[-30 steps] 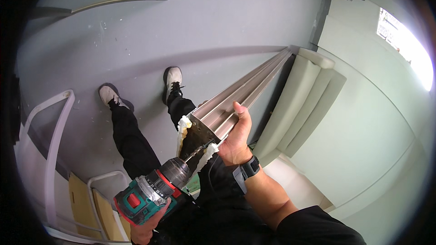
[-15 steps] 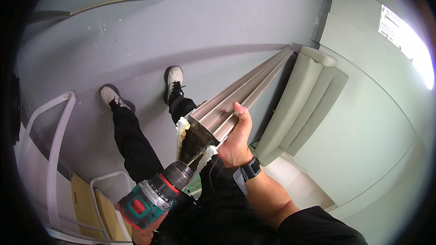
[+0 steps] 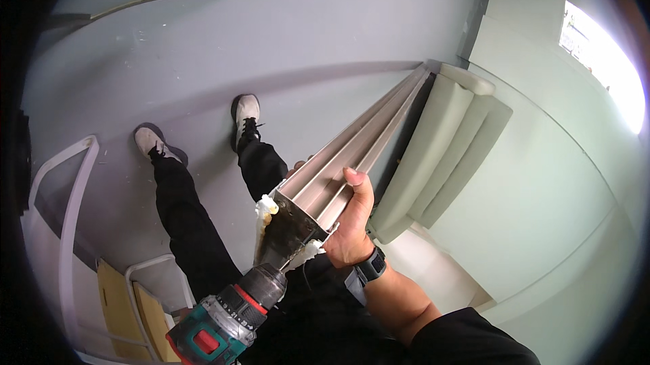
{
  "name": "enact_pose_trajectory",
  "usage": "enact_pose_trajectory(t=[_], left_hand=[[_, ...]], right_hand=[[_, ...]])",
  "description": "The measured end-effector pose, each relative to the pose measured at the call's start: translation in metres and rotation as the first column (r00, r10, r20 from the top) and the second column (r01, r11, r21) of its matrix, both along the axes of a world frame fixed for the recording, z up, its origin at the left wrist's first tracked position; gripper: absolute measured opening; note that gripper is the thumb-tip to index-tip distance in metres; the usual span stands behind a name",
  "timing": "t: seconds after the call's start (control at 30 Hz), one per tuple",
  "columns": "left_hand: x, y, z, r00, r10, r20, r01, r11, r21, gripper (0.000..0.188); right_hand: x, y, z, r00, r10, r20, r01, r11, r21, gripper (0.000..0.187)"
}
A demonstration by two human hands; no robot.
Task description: The person uses a power drill to drive screws into a metal track, then positions two metal frame pieces at a right angle and secures them using a drill and screws.
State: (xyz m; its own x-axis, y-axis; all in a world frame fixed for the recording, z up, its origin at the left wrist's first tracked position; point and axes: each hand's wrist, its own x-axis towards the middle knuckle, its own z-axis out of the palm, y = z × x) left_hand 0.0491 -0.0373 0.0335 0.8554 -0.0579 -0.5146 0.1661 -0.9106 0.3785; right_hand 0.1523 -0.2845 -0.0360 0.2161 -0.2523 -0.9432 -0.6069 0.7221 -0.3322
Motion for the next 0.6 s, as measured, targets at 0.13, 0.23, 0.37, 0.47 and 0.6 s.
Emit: enact_pose_trajectory(t=[0.13, 0.23, 0.37, 0.47, 0.6], left_hand=[[0.016, -0.037, -0.021, 0.994, -0.105, -0.012, 0.061, 0.470, 0.881, 0.025], [0.022, -0.055, -0.028, 0.993, -0.052, -0.109, 0.106, -0.061, 0.992, 0.024], [0.028, -0.067, -0.037, 0.993, 0.013, -0.114, 0.112, -0.315, 0.942, 0.023], [0.029, -0.075, -0.042, 0.992, 0.053, -0.117, 0.129, -0.409, 0.903, 0.022], [0.033, -0.082, -0.043, 0.990, 0.100, -0.101, 0.137, -0.478, 0.867, 0.022]], right_hand=[[0.000, -0.004, 0.005, 1.000, -0.025, -0.008, 0.026, 0.999, 0.023, 0.060], [0.003, 0.001, 0.008, 0.998, -0.059, -0.024, 0.060, 0.998, 0.020, 0.061], [0.004, 0.001, 0.011, 0.998, -0.050, -0.041, 0.052, 0.998, 0.047, 0.063], [0.003, -0.001, 0.011, 0.996, -0.071, -0.058, 0.074, 0.996, 0.049, 0.062], [0.004, -0.001, 0.013, 0.997, -0.065, -0.039, 0.067, 0.996, 0.051, 0.062]])
